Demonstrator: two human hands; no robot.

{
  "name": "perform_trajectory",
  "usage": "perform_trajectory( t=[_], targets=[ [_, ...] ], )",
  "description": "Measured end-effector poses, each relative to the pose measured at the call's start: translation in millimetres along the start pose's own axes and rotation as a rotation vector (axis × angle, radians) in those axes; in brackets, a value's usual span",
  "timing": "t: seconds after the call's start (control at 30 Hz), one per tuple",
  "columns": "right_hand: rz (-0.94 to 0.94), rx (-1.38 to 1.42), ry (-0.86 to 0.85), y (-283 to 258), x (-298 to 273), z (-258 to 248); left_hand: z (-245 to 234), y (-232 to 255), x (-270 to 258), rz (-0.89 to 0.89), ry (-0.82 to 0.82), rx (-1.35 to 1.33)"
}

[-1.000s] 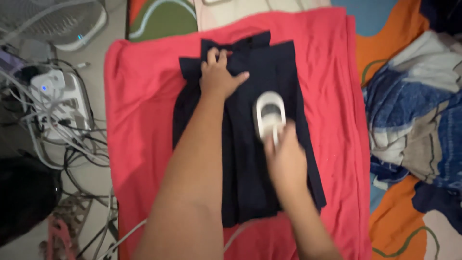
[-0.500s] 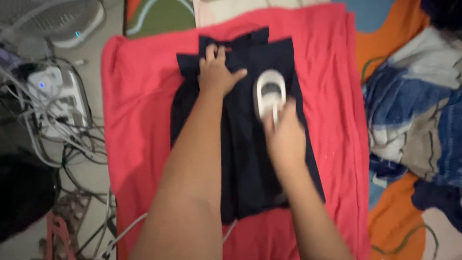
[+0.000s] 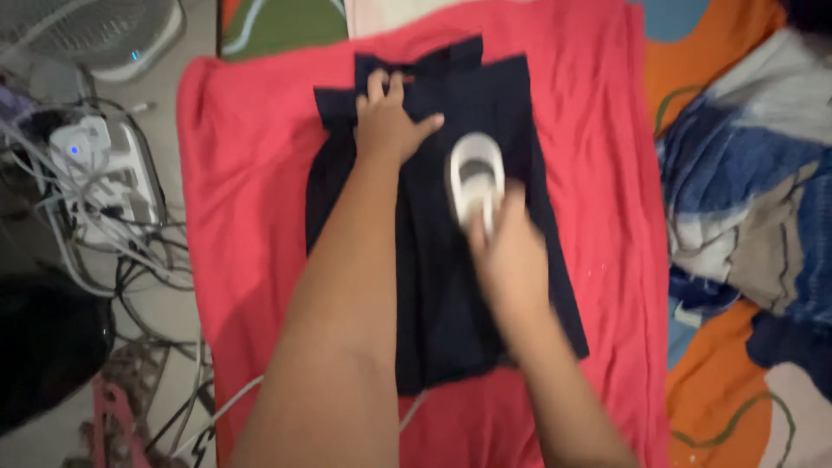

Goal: Steam a white shirt and a blue pleated skirt using a handheld steamer on a bed.

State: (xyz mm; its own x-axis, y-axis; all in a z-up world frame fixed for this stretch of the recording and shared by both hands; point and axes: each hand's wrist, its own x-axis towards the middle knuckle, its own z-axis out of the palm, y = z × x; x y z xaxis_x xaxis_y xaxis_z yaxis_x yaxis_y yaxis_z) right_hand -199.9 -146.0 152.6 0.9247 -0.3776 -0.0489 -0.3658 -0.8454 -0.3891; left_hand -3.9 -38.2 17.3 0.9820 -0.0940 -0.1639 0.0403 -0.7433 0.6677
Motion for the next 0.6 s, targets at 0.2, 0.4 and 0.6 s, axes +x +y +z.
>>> perform_trajectory(
  t=[0.2,0.4,0.6],
  targets=[
    [0.196,0.014,-0.091,24.5,-102.9,-13.1,-3.5,-1.1,-1.5,-0.052,-0.073,-0.006],
    [0.016,0.052,0.068,14.0,-51.3,3.3,19.3,-30.4,9.6,0.075,0.031,-0.020],
    [0.037,0.028,-0.115,24.8,-111.1,-4.6,-8.0,-51.7,-17.0,0.488,0.085,-0.224]
  ],
)
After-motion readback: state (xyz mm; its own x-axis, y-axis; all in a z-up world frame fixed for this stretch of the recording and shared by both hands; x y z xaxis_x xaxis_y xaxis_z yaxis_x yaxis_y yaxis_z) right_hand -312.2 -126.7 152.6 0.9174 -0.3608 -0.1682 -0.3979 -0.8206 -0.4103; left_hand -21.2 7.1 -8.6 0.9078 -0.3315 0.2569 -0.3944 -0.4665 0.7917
